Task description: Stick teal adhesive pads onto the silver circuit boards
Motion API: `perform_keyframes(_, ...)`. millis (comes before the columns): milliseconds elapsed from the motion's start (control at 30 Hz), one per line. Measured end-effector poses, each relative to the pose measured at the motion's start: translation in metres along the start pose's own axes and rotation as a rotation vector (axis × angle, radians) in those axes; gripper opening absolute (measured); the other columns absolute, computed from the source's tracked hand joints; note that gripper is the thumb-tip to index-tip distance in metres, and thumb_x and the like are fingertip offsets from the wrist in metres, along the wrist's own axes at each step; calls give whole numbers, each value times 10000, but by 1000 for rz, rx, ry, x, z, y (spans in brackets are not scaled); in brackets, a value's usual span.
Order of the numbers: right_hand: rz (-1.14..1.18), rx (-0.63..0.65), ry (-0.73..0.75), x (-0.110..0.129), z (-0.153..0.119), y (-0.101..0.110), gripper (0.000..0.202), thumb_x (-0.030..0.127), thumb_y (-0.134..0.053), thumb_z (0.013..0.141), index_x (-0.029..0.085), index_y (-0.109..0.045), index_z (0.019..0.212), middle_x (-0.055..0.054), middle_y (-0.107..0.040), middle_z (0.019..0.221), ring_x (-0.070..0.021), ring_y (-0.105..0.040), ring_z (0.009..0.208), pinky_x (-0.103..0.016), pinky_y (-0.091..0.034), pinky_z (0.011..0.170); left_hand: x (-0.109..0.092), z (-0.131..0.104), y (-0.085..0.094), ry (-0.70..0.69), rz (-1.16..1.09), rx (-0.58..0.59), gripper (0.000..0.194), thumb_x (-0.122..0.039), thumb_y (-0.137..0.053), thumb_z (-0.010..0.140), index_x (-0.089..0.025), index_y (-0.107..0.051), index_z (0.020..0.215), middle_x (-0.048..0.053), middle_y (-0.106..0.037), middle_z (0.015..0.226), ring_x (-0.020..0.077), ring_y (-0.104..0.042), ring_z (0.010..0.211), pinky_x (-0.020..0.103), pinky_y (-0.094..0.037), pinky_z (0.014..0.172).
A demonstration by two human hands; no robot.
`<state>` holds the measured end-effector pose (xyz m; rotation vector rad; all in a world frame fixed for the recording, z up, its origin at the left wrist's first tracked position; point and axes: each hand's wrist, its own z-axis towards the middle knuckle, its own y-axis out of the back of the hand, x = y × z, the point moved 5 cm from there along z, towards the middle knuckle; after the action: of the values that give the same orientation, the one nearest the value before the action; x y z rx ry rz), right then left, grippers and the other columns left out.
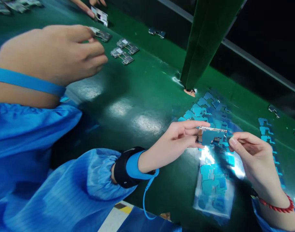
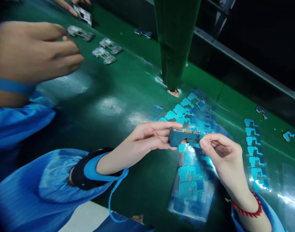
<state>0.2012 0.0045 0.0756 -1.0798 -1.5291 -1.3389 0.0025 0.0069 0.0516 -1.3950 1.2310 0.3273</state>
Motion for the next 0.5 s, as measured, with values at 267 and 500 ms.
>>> perform_keyframes(267, 4, -21, 23, -3, -2, -2, 85, 222, -747, 808, 263, -733, 882, 17, -665, 743, -93, -617, 637, -174, -525, 589, -5, -2, -4, -103, 199, 40, 492, -40, -581, 765, -48, -536, 1255, 88, -763, 929, 231, -717, 952, 329, -584, 855)
perform_keyframes(500, 28, -15, 7, -4, -1, -4, 97, 229, -750, 805, 260, -730, 894, 16, -667, 741, -98, -629, 623, -182, -528, 575, -5, -2, -3, -117, 224, 27, 478, -53, -630, 757, -40, -540, 1227, 104, -769, 935, 220, -719, 953, 262, -588, 807)
